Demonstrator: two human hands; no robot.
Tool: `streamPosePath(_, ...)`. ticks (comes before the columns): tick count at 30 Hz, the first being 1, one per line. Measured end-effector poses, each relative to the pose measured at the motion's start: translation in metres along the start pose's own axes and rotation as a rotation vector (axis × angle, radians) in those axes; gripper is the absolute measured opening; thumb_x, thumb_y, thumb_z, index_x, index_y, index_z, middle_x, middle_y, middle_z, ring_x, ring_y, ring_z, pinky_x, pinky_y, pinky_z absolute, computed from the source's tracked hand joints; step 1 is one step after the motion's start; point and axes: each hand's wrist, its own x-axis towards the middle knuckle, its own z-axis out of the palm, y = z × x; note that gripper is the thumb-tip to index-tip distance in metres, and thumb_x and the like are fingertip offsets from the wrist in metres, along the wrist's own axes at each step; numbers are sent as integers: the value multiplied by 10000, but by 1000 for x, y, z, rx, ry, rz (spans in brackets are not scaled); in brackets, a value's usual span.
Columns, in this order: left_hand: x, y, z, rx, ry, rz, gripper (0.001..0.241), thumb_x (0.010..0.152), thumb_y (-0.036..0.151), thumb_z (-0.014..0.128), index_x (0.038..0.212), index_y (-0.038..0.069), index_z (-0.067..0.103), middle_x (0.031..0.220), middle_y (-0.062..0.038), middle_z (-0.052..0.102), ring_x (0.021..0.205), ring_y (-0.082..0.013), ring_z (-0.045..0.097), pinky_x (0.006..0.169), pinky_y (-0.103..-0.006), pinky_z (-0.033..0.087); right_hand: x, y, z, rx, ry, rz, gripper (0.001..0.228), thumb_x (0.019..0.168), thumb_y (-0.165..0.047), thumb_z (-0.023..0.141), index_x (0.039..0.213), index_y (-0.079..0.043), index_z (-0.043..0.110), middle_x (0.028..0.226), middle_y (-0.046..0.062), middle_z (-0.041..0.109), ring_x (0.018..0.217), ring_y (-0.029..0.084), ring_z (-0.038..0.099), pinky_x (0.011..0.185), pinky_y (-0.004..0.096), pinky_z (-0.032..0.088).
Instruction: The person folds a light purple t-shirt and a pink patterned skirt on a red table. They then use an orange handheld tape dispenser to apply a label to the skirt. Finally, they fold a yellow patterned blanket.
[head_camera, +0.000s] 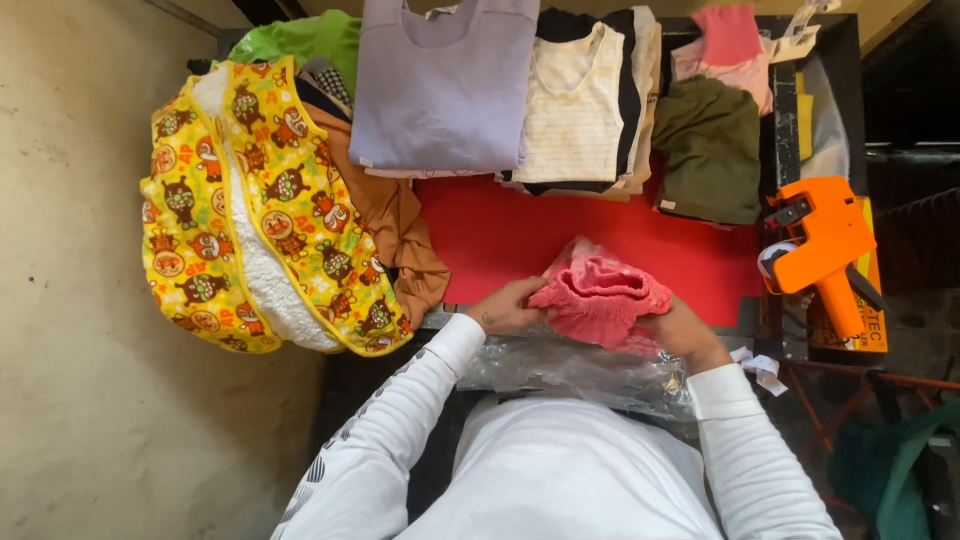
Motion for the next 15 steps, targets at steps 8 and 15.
streamPosePath(8,52,-44,20,-111,345,-115,214,947,225,554,1153,171,577,846,-122,702,864,-274,707,767,-401,567,3,11,-44,-363,401,21,415,804,-98,835,1204,-93,725,1052,95,730,967,228,686,886,430,550)
streamPosePath(15,88,-17,26,120,245,-296,658,901,374,714,1454,103,485,1355,-254,628,1300,-430,581,1090,-552,494,5,73,-71,-1216,876,-63,523,1100,-358,598,1289,129,574,1107,366,598,1076,563,616,916,632,491)
